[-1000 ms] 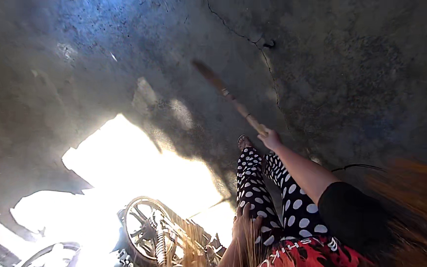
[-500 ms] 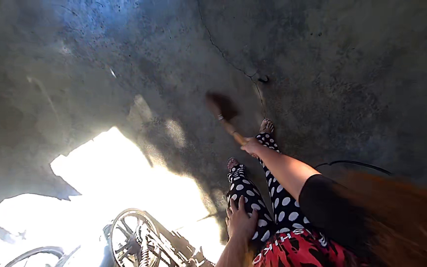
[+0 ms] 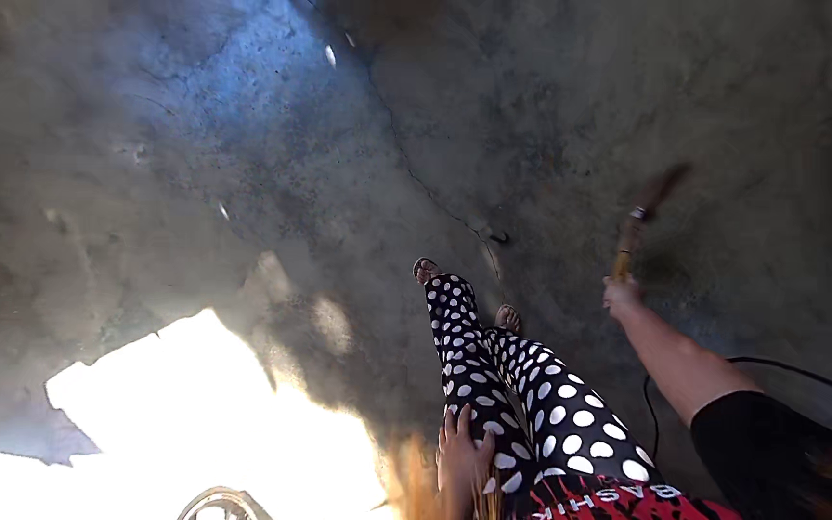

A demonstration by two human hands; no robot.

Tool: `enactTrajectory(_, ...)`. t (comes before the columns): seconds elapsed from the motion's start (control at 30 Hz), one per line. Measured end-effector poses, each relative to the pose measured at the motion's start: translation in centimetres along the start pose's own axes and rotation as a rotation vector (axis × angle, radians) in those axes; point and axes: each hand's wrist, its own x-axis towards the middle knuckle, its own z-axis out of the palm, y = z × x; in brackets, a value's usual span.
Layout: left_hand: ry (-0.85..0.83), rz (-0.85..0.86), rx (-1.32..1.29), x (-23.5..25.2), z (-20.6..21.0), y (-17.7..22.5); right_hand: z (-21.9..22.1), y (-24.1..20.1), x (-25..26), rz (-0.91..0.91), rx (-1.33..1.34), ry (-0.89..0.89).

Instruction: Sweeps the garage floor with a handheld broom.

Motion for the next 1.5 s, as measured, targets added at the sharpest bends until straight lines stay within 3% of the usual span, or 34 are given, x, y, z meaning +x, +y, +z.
enactTrajectory(0.07, -0.031, -0.024, 0.049, 1.3, -2.8, 0.9, 1.2, -4.7, 1.7, 0.112, 0.020, 0.034)
enactTrajectory(0.13, -0.085, -0.054, 0.066, 1.2, -5.2, 1.3, 3.8, -7.0, 0.6, 0.094, -0.172, -0.018)
enactTrajectory(0.27, -0.111, -0.071, 0.005, 0.9, -11.4, 1.6, 16.2, -10.5, -9.7, -0.129, -0.549, -0.418)
enactTrajectory(0.37, -0.119, -0.067, -0.020, 1.5, -15.2, 2.3, 26.7, -14.6, -17.8, -0.117, -0.620, -0.772)
enactTrajectory(0.47, -0.131, -0.083, -0.042, 1.9, -18.2, 2.5, 32.2, -18.8, -21.1, -0.150, -0.645, -0.944)
enactTrajectory(0.53, -0.139, -0.085, -0.066, 2.2, -19.9, 2.4, 31.9, -20.5, -21.1, -0.353, -0.631, -0.918)
enactTrajectory(0.63, -0.163, -0.069, -0.113, 2.6, -22.3, 3.2, 26.6, -23.2, -18.4, -0.539, -0.559, -0.698)
enactTrajectory(0.77, -0.169, -0.067, -0.142, 3.2, -24.5, 4.1, 19.2, -29.0, -12.5, -0.365, -0.445, -0.280)
enactTrajectory(0.87, -0.168, -0.081, -0.177, 3.9, -26.1, 4.8, 17.9, -35.2, -8.9, -0.144, -0.364, -0.115)
enactTrajectory(0.97, -0.147, -0.114, -0.214, 4.3, -27.8, 5.9, 22.0, -38.9, -9.9, -0.137, -0.476, -0.185)
enactTrajectory(1.07, -0.109, -0.151, -0.261, 5.0, -29.9, 7.8, 30.0, -39.4, -13.7, -0.293, -0.745, -0.479)
enactTrajectory(1.13, -0.089, -0.187, -0.310, 5.1, -31.4, 9.8, 34.9, -39.9, -16.6, -0.305, -0.852, -0.667)
enactTrajectory(1.23, -0.038, -0.226, -0.335, 5.7, -34.2, 14.6, 38.1, -45.2, -19.0, -0.271, -0.807, -0.869)
enactTrajectory(1.3, -0.062, -0.255, -0.295, 5.5, -35.1, 17.8, 36.5, -48.3, -18.2, -0.379, -0.788, -0.903)
enactTrajectory(1.37, -0.097, -0.257, -0.285, 5.4, -36.4, 20.9, 32.4, -51.3, -15.0, -0.545, -0.745, -0.827)
enactTrajectory(1.43, -0.106, -0.248, -0.314, 5.5, -38.4, 23.7, 27.6, -55.4, -10.9, -0.654, -0.639, -0.657)
enactTrajectory(1.5, -0.104, -0.245, -0.307, 6.0, -39.5, 25.3, 22.8, -60.0, -7.2, -0.597, -0.592, -0.445)
